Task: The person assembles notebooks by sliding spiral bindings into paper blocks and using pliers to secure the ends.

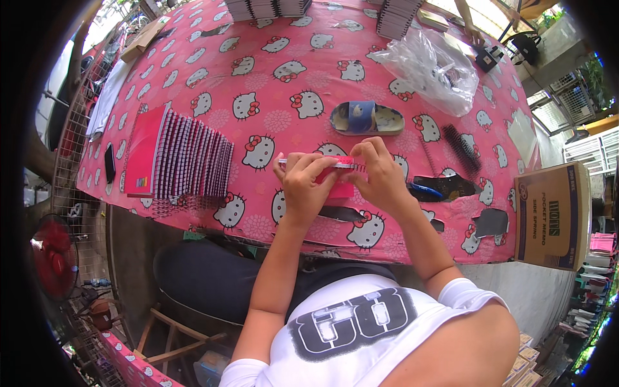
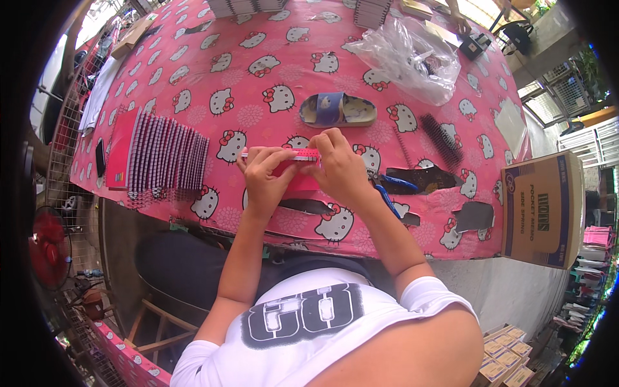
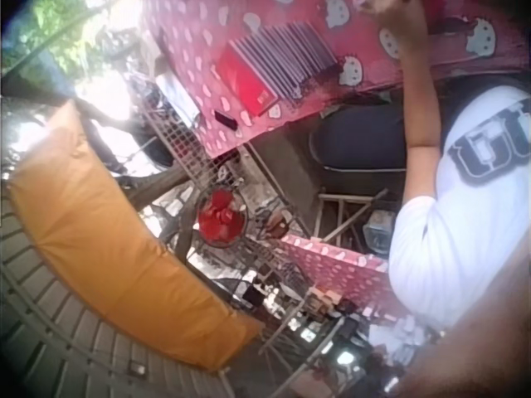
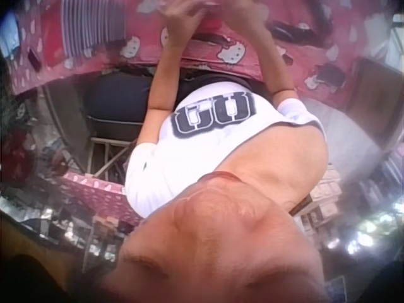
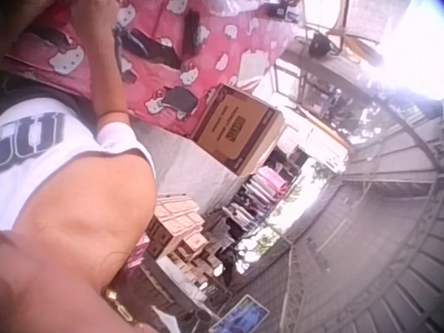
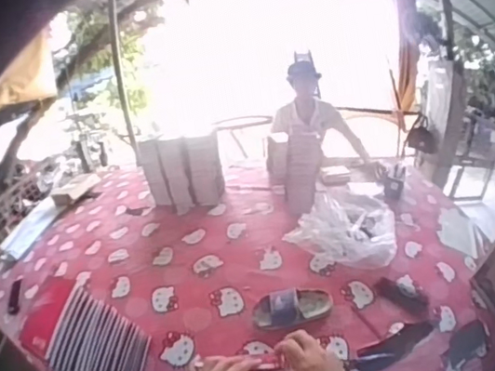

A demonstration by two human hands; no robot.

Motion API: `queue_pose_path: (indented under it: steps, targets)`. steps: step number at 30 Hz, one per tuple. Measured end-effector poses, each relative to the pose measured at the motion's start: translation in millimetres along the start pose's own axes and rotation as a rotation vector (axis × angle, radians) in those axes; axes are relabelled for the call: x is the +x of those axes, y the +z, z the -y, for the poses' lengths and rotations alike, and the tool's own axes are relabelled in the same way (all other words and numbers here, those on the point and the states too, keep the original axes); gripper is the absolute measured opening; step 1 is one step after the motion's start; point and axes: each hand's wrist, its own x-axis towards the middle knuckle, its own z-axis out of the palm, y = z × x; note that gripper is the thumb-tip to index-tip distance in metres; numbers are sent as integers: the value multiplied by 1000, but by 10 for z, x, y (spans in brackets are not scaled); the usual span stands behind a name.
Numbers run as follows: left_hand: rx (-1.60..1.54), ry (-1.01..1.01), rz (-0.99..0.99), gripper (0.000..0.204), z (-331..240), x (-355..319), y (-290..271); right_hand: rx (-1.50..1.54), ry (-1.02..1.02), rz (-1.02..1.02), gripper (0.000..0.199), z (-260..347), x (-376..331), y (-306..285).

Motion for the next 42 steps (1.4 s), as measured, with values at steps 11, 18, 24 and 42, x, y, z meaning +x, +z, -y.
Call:
queue_pose_path:
  steps: [11,18,24,42]
  targets:
    - [-9,4,-16,18,-26,6,12,57,-4,-77,8,-49,-17,136]
    - [-19,30,14,23,6,-12,-13,-370,18,6,26,-918,538,-171]
    - [-44,15,7,32,-30,49,-53,-401,216,320,45,-1478,461,-90]
    - [-91,-21,-49,35,136,76,-134,602,197,412,31,-793,437,-242]
